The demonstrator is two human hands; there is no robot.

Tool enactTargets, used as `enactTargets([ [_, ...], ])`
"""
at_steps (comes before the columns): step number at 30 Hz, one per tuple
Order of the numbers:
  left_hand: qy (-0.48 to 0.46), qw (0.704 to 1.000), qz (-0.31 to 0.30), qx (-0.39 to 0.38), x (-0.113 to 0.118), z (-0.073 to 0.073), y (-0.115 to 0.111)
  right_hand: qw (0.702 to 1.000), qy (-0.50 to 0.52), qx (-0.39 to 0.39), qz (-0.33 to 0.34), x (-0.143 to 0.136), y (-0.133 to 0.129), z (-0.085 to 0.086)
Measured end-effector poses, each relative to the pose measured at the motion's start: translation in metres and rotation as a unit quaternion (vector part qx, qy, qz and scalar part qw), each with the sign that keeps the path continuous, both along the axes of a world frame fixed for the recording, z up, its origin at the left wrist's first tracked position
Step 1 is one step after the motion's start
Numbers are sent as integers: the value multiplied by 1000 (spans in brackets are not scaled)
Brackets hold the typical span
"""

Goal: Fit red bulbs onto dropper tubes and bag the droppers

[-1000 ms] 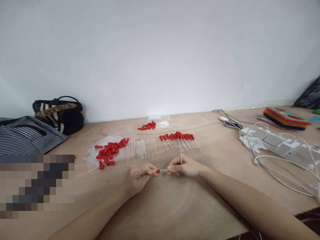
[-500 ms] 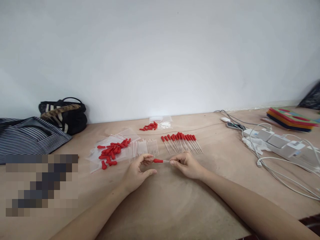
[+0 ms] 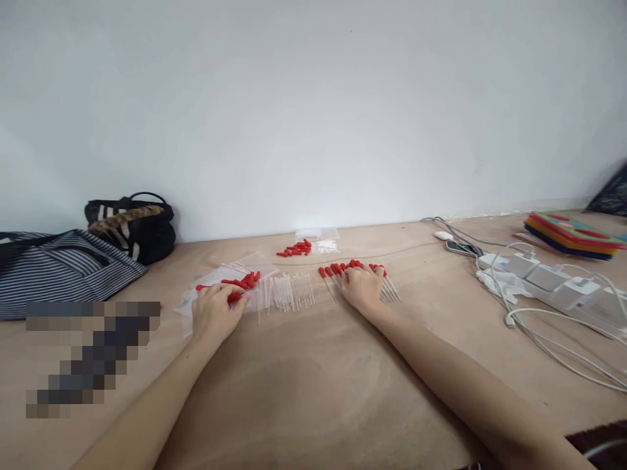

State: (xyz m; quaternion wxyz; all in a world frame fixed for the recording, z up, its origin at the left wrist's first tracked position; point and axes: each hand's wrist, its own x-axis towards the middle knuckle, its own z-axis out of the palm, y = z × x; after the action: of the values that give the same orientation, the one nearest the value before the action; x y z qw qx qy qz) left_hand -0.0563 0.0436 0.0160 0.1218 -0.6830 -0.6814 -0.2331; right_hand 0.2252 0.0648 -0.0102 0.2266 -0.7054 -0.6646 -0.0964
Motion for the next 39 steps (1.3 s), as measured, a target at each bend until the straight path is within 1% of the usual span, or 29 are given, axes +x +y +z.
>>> enactTargets([
  [6, 13, 999, 30, -23, 0, 7, -3, 998, -20, -51, -18, -5, 1, 3],
  [9, 18, 999, 42, -30, 0, 7, -3, 999, -12, -35, -19, -6, -1, 7],
  [12, 19, 999, 39, -25, 2, 4, -3, 1000, 3, -24, 10, -16, -3, 11],
  [16, 33, 998, 51, -17, 3, 2, -4, 996, 24, -81, 28, -39, -1, 15],
  [19, 45, 996, 78, -26, 0, 3, -4, 992, 35, -118, 25, -55, 7, 16],
  [22, 56, 993, 98, -33, -4, 3, -1, 986, 52, -160, 17, -65, 17, 17],
  [26, 66, 993, 92, -33, -5, 2, 9, 977, 68, -204, 10, -69, 25, 19],
  [31, 71, 994, 83, -29, 7, 5, 33, 971, 76, -226, 15, -69, 29, 21],
  [35, 79, 990, 111, -41, 16, 6, 53, 974, 75, -212, 26, -65, 27, 24],
  [37, 81, 988, 122, -55, 18, 6, 60, 978, 72, -193, 36, -63, 20, 27],
  [39, 68, 989, 117, -57, 18, 7, 63, 983, 68, -164, 49, -60, 10, 31],
])
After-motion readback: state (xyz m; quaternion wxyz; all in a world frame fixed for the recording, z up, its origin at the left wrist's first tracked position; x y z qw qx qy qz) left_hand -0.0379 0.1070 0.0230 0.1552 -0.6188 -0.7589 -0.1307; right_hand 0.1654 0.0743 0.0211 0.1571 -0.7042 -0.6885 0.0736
